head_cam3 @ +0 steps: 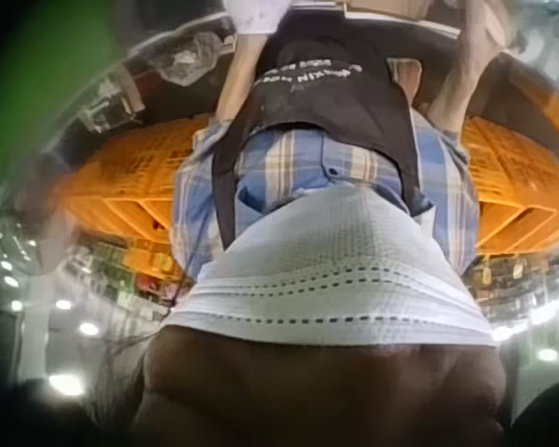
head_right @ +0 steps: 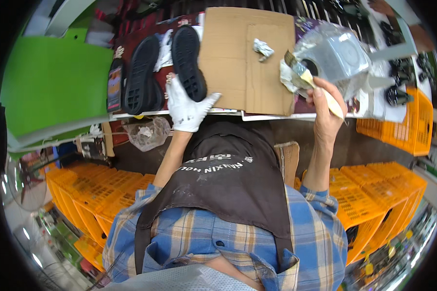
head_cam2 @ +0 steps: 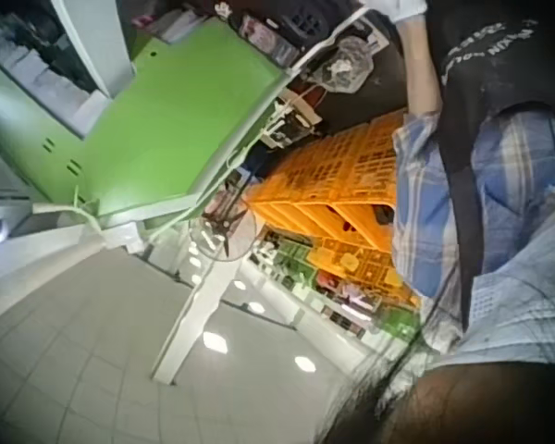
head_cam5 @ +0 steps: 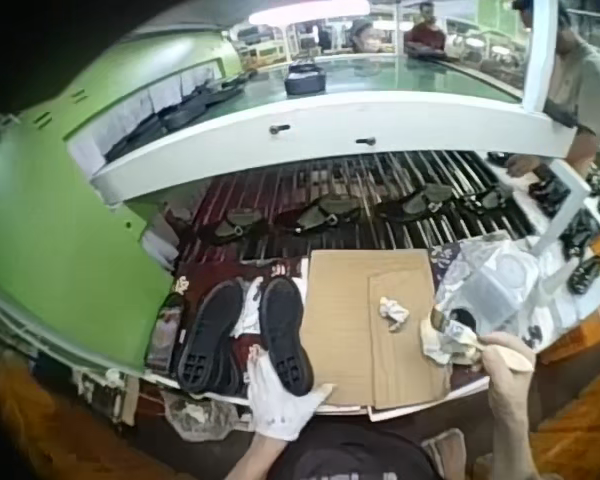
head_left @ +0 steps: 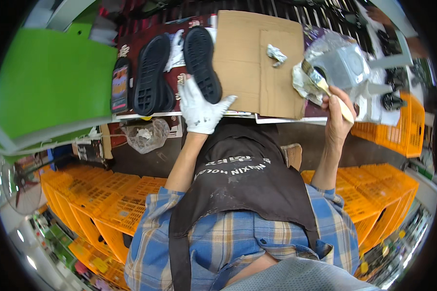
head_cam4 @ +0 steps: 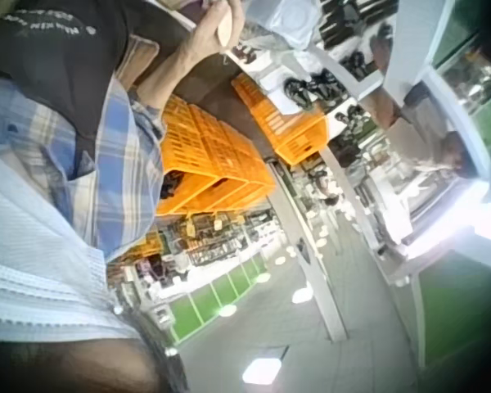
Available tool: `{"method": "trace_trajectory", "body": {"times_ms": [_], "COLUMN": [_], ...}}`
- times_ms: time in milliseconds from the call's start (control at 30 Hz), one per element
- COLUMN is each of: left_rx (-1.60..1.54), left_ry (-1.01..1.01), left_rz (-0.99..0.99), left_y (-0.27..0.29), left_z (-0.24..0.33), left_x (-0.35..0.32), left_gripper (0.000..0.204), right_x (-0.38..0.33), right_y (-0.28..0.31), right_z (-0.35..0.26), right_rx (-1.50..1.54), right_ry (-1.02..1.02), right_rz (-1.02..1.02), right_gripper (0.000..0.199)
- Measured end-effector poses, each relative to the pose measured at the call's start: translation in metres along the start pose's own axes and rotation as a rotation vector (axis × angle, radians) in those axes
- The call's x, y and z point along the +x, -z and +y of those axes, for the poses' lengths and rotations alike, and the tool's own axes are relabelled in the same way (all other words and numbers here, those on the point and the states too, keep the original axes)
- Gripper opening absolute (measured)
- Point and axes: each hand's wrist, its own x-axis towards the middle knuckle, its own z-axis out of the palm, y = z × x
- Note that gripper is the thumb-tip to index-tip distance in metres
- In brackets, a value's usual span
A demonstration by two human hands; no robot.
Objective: Applying adhesive to the bottom of black shoe soles using a brush in a manufacturing setting.
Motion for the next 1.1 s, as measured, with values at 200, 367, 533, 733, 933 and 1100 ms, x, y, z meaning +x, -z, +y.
{"method": "trace_trajectory", "body": {"times_ms": [200, 367, 533, 733, 933, 1100], "left_rx": [-0.220, -0.744, -1.404, -1.870, -2.081, -2.134], "left_ry": [0.038, 0.274, 0.749, 0.973, 0.819, 0.402], "left_rz": [0.110, -0.031, -0.207, -0.303, -0.288, -0.715], "left_y": [0.002, 0.027, 0.050, 0.038, 0.023, 0.014], "left_z": [-0.007, -0.004, -0.007, -0.022, -0.006, -0.008], "left_x": [0.003, 0.018, 0.038, 0.062, 0.072, 0.056], "left_gripper": [0.103, 0.099, 0.075, 0.061, 0.044, 0.068], "right_x": [0.010, 0.025, 0.033, 0.025, -0.006, -0.028], "right_y": [0.011, 0.003, -0.005, 0.010, 0.017, 0.016], "right_z": [-0.005, 0.007, 0.020, 0.019, 0.033, 0.035], "right_rx": [-0.260, -0.475, -0.680, -0.188, -0.024, -0.005], "right_ry": [0.119, 0.255, 0.252, -0.140, -0.119, -0.060], "right_rz": [0.230, 0.217, 0.165, 0.252, 0.211, 0.298], "right_gripper": [0.013, 0.012, 0.018, 0.018, 0.019, 0.017]}}
